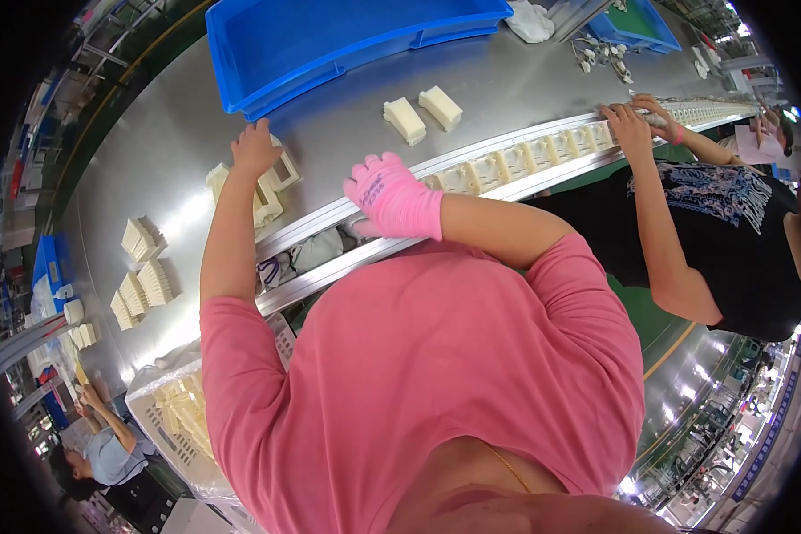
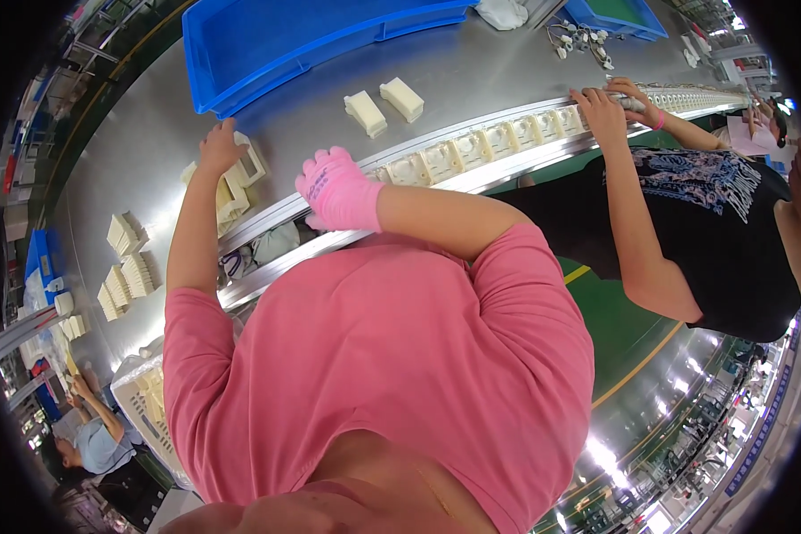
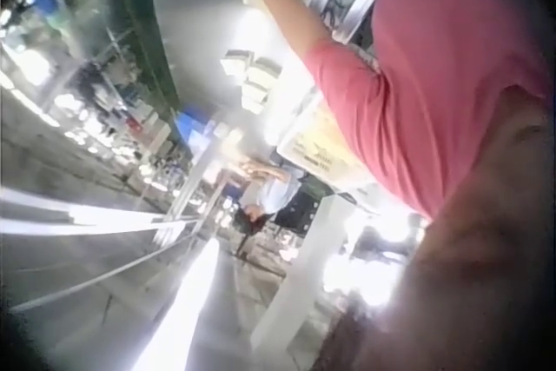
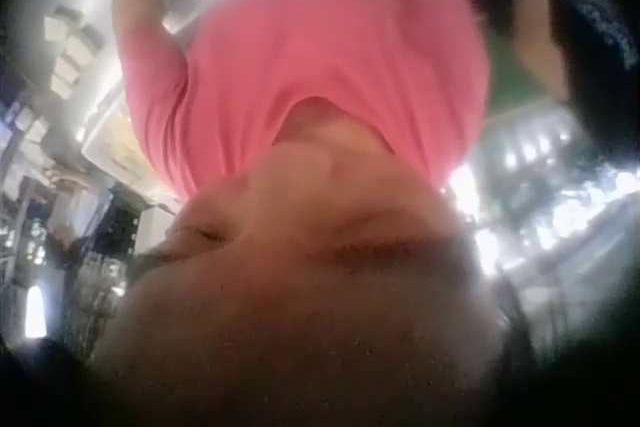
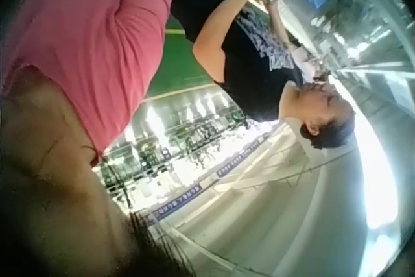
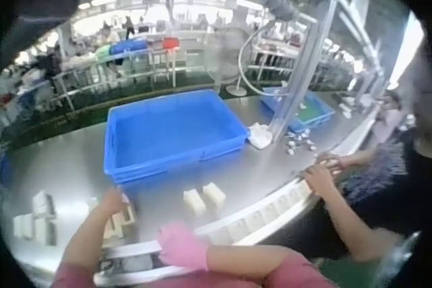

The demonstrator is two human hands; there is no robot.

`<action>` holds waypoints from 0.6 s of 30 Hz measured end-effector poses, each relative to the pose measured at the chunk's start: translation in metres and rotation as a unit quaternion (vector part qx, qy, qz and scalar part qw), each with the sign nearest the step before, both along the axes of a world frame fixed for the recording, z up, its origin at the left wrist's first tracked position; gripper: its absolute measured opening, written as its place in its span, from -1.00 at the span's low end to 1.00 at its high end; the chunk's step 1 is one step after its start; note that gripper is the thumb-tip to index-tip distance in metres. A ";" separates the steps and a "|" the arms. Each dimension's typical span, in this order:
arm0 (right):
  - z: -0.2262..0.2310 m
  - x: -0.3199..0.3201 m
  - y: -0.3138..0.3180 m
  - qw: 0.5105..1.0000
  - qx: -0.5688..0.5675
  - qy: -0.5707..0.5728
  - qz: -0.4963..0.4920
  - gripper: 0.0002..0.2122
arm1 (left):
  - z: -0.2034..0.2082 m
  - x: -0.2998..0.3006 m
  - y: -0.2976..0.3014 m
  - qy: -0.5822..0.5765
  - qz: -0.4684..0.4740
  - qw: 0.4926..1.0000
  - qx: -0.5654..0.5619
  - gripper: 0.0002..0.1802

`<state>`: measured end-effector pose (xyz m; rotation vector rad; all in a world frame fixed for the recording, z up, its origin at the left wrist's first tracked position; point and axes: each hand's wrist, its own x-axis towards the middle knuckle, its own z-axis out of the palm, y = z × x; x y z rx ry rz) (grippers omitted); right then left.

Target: The person assembles plastic housing components by hand, taking them from a plastic bin and fitting them together on an assembly tray.

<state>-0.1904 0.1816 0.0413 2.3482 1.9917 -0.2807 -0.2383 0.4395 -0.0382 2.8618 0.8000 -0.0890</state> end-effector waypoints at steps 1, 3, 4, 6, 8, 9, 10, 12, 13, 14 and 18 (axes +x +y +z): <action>0.003 0.007 0.001 0.999 -0.019 0.044 0.014 -0.60 | -0.013 -0.001 0.006 0.038 -0.010 0.999 0.036 -0.65; 0.000 0.032 0.004 0.995 -0.011 0.099 0.016 -0.59 | -0.031 0.000 0.025 0.061 -0.015 0.998 0.030 -0.66; -0.010 0.052 0.007 0.994 0.013 0.112 0.001 -0.58 | -0.037 0.002 0.031 0.084 -0.024 0.996 0.023 -0.68; -0.026 0.098 0.006 0.991 0.052 0.062 -0.105 -0.59 | -0.027 0.011 0.033 0.049 -0.033 0.997 -0.039 -0.71; -0.021 0.133 0.005 0.967 -0.056 0.027 -0.246 -0.60 | -0.007 0.018 0.033 0.015 -0.039 0.994 -0.101 -0.74; -0.026 0.147 0.004 0.967 -0.056 0.027 -0.248 -0.60 | 0.004 0.021 0.030 -0.043 -0.047 0.984 -0.168 -0.75; -0.034 0.160 0.003 0.946 -0.123 0.050 -0.295 -0.61 | 0.019 0.026 0.025 -0.100 -0.056 0.966 -0.233 -0.75; -0.054 0.170 -0.007 0.917 -0.192 0.077 -0.341 -0.61 | 0.063 0.031 -0.016 -0.207 -0.052 0.911 -0.354 -0.70; -0.062 0.171 -0.012 0.924 -0.178 0.046 -0.336 -0.61 | 0.082 0.030 -0.037 -0.311 -0.040 0.830 -0.461 -0.66; -0.066 0.171 -0.013 0.930 -0.163 0.014 -0.328 -0.60 | 0.094 0.030 -0.050 -0.312 -0.037 0.830 -0.461 -0.66; -0.056 0.161 -0.005 0.912 -0.120 0.093 -0.380 -0.57 | 0.093 0.026 -0.073 -0.353 0.005 0.750 -0.559 -0.67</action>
